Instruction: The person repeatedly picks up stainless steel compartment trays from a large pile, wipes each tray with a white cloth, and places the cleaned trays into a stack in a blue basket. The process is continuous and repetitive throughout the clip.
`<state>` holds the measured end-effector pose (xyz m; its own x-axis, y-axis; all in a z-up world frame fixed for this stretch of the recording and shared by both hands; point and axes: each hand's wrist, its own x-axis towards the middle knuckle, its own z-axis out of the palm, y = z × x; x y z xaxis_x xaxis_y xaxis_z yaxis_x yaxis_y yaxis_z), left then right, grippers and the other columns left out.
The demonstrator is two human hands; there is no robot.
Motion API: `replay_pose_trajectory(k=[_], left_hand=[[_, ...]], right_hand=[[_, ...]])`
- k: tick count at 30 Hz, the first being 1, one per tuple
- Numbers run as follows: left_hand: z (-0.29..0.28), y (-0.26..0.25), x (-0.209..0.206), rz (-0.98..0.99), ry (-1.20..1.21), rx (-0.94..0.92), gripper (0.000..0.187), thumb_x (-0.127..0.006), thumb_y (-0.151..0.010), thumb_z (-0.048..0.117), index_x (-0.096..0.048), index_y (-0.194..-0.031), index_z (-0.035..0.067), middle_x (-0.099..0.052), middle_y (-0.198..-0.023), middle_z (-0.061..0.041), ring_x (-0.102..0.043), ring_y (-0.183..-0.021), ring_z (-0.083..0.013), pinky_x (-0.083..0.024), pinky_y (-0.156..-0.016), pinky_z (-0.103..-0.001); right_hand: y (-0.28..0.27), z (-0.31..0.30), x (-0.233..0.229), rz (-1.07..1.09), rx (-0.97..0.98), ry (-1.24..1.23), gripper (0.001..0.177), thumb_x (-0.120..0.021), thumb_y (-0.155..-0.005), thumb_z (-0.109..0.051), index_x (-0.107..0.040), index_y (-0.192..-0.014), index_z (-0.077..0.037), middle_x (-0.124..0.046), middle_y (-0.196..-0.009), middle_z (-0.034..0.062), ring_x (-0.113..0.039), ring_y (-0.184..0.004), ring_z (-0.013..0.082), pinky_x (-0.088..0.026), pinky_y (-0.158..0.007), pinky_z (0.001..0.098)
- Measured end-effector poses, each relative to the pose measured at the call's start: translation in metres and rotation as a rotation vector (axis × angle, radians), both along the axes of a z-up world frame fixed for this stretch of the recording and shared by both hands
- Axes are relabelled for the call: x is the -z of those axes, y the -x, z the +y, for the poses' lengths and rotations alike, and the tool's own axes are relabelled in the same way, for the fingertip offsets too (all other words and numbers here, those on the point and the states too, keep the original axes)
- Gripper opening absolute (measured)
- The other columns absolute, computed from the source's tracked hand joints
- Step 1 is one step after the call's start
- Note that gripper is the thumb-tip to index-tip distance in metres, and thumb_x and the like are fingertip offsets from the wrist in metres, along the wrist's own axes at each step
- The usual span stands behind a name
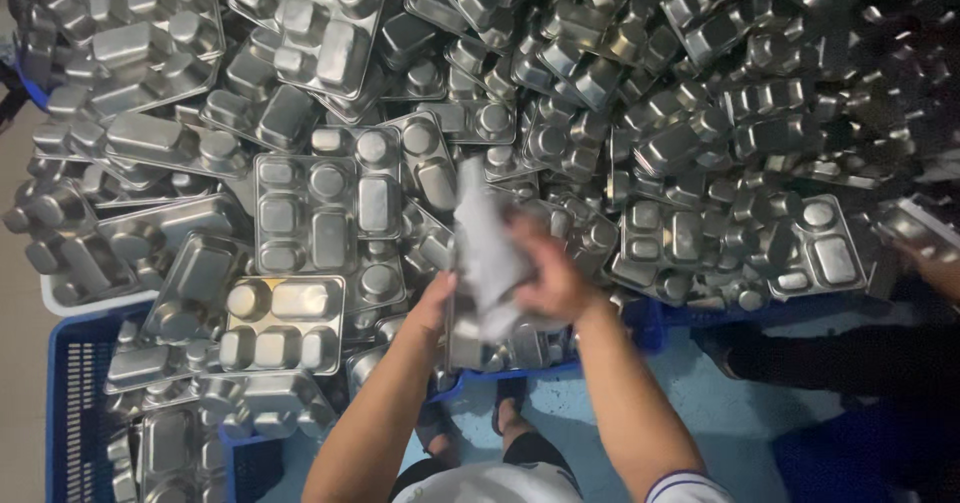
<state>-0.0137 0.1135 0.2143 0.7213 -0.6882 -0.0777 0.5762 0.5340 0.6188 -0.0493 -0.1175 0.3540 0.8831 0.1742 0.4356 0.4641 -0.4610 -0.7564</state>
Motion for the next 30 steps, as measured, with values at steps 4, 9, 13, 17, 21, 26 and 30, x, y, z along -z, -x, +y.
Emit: replay_pose_trajectory(k=[4, 9, 13, 17, 21, 26, 30], left_hand=[[0.009, 0.021, -0.040, 0.087, 0.144, -0.137, 0.098, -0.078, -0.081, 0.052, -0.041, -0.154, 0.000, -0.058, -0.146, -0.018, -0.058, -0.132, -0.0336, -0.046, -0.114, -0.046], [0.026, 0.023, -0.094, 0.023, 0.257, -0.313, 0.103, -0.081, -0.070, 0.046, -0.027, -0.155, 0.026, -0.056, -0.142, -0.014, -0.056, -0.129, -0.0350, -0.046, -0.110, -0.049], [0.032, 0.020, -0.104, -0.179, 0.099, -0.411, 0.096, -0.078, -0.072, 0.048, -0.037, -0.153, 0.015, -0.060, -0.136, -0.016, -0.060, -0.122, -0.0359, -0.048, -0.103, -0.051], [0.043, 0.025, -0.087, 0.070, -0.021, -0.395, 0.082, -0.069, -0.073, 0.056, -0.062, -0.132, -0.001, -0.073, -0.117, -0.023, -0.071, -0.104, -0.0420, -0.056, -0.091, -0.052], [0.035, 0.031, -0.059, 0.036, -0.019, -0.281, 0.072, -0.072, -0.073, 0.049, -0.065, -0.125, -0.002, -0.073, -0.108, -0.021, -0.070, -0.097, -0.0393, -0.058, -0.083, -0.054], [0.036, 0.018, -0.030, 0.067, 0.113, -0.469, 0.060, -0.074, -0.073, 0.041, -0.064, -0.115, 0.000, -0.071, -0.106, -0.019, -0.071, -0.092, -0.0414, -0.061, -0.082, -0.058], [0.044, 0.007, -0.048, 0.019, 0.253, -0.535, 0.064, -0.075, -0.073, 0.038, -0.057, -0.121, 0.001, -0.067, -0.113, -0.019, -0.068, -0.098, -0.0409, -0.059, -0.086, -0.057]], right_hand=[[0.033, 0.096, -0.010, -0.085, 0.165, 0.018, 0.095, -0.081, -0.074, -0.025, -0.036, -0.154, -0.002, -0.044, -0.153, 0.0259, -0.040, -0.147, 0.0396, -0.034, -0.121, 0.0519], [0.106, 0.116, 0.003, 0.168, 0.047, 0.257, 0.080, -0.078, -0.082, -0.020, -0.042, -0.153, -0.008, -0.043, -0.149, 0.0293, -0.042, -0.141, 0.0475, -0.038, -0.116, 0.0497], [0.130, 0.102, 0.031, 0.271, 0.054, 0.058, 0.083, -0.075, -0.078, -0.017, -0.034, -0.149, 0.000, -0.045, -0.148, 0.0251, -0.047, -0.137, 0.0464, -0.039, -0.114, 0.0498], [0.139, 0.071, 0.040, 0.096, 0.236, 0.310, 0.068, -0.070, -0.086, -0.015, -0.044, -0.146, 0.001, -0.046, -0.149, 0.0251, -0.046, -0.139, 0.0472, -0.037, -0.118, 0.0507], [0.077, 0.020, 0.047, -0.147, 0.025, 0.559, 0.063, -0.077, -0.071, -0.025, -0.060, -0.130, -0.009, -0.052, -0.144, 0.0165, -0.047, -0.136, 0.0463, -0.036, -0.112, 0.0527], [0.046, -0.006, 0.138, 0.225, 0.311, -0.061, 0.039, -0.060, -0.101, -0.035, -0.063, -0.134, -0.015, -0.069, -0.131, 0.0053, -0.067, -0.124, 0.0281, -0.054, -0.108, 0.0434], [0.053, -0.030, 0.184, 0.661, 0.525, -0.995, 0.047, -0.044, -0.101, -0.051, -0.057, -0.134, -0.020, -0.068, -0.127, 0.0038, -0.064, -0.118, 0.0257, -0.050, -0.104, 0.0468]])
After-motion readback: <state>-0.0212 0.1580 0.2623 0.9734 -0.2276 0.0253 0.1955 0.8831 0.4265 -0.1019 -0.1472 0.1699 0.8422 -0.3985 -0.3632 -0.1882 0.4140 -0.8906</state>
